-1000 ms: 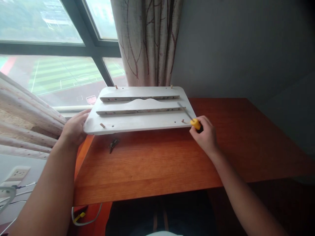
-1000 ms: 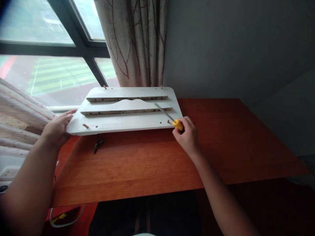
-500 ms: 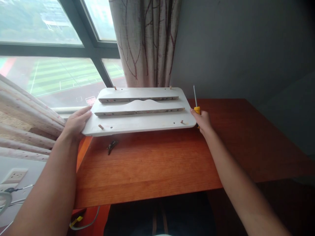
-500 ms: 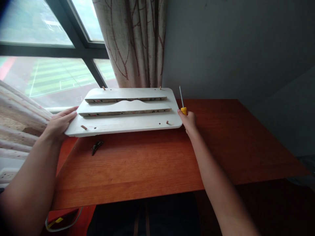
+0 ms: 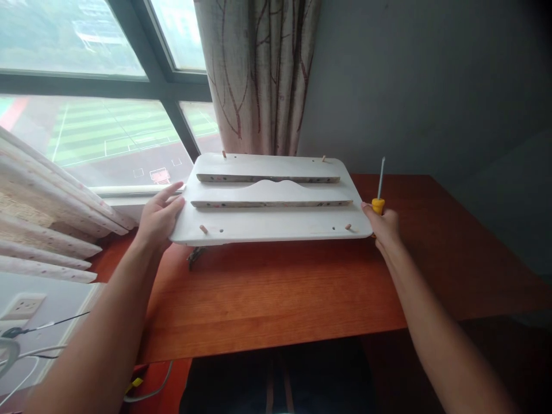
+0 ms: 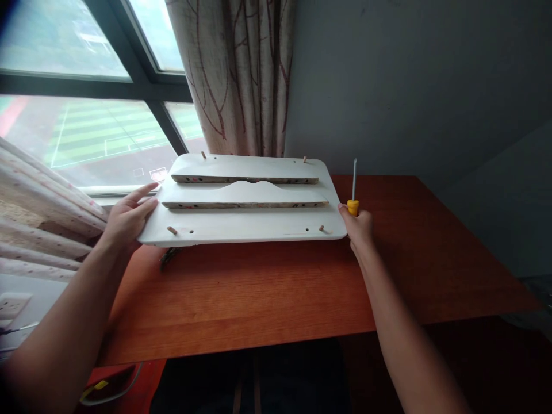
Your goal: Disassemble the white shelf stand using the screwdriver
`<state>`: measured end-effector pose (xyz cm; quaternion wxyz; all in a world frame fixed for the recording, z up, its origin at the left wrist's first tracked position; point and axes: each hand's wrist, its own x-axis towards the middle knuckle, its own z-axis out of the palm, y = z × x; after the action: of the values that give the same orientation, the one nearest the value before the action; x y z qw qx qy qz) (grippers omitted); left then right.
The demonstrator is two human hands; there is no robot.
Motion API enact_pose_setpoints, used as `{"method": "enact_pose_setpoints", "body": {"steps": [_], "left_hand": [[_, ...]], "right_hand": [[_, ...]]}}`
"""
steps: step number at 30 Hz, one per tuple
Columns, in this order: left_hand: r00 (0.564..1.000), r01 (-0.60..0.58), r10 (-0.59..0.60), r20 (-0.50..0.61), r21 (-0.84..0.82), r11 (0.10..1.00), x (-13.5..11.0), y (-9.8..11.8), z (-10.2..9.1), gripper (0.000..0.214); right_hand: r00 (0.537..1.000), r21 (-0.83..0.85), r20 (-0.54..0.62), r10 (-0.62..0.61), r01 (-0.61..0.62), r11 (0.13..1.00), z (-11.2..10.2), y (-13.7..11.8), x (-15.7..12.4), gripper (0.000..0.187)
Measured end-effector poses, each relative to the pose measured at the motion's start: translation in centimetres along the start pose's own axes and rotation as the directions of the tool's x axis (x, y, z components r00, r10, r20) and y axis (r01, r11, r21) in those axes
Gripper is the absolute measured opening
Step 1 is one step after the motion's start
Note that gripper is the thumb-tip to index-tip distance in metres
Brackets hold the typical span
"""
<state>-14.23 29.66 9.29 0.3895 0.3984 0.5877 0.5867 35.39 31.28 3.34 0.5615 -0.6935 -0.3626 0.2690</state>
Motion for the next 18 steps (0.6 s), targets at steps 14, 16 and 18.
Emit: {"method": "enact_pose_setpoints", "body": {"steps": [14,16,18], "left_hand": [[0.996,0.084,-0.084,-0.007,-0.024,0.996,-8.6,0.1,3.6,0.063],[0.995,0.096,-0.096,-0.005,-0.013,0.995,-9.2,-0.2,3.8,0.063],[0.994,0.106,-0.106,0.004,0.004,0.994,-9.6,-0.5,3.9,0.064]], "right_hand": [[0.995,-0.030,-0.056,0.087,-0.089,0.996,-9.2,1.4,-0.7,0.043],[0.994,-0.045,-0.065,0.091,-0.094,0.995,-9.8,1.4,-1.0,0.043],[0.993,-0.060,-0.075,0.087,-0.092,0.994,-10.2,1.5,-1.2,0.044]]}}
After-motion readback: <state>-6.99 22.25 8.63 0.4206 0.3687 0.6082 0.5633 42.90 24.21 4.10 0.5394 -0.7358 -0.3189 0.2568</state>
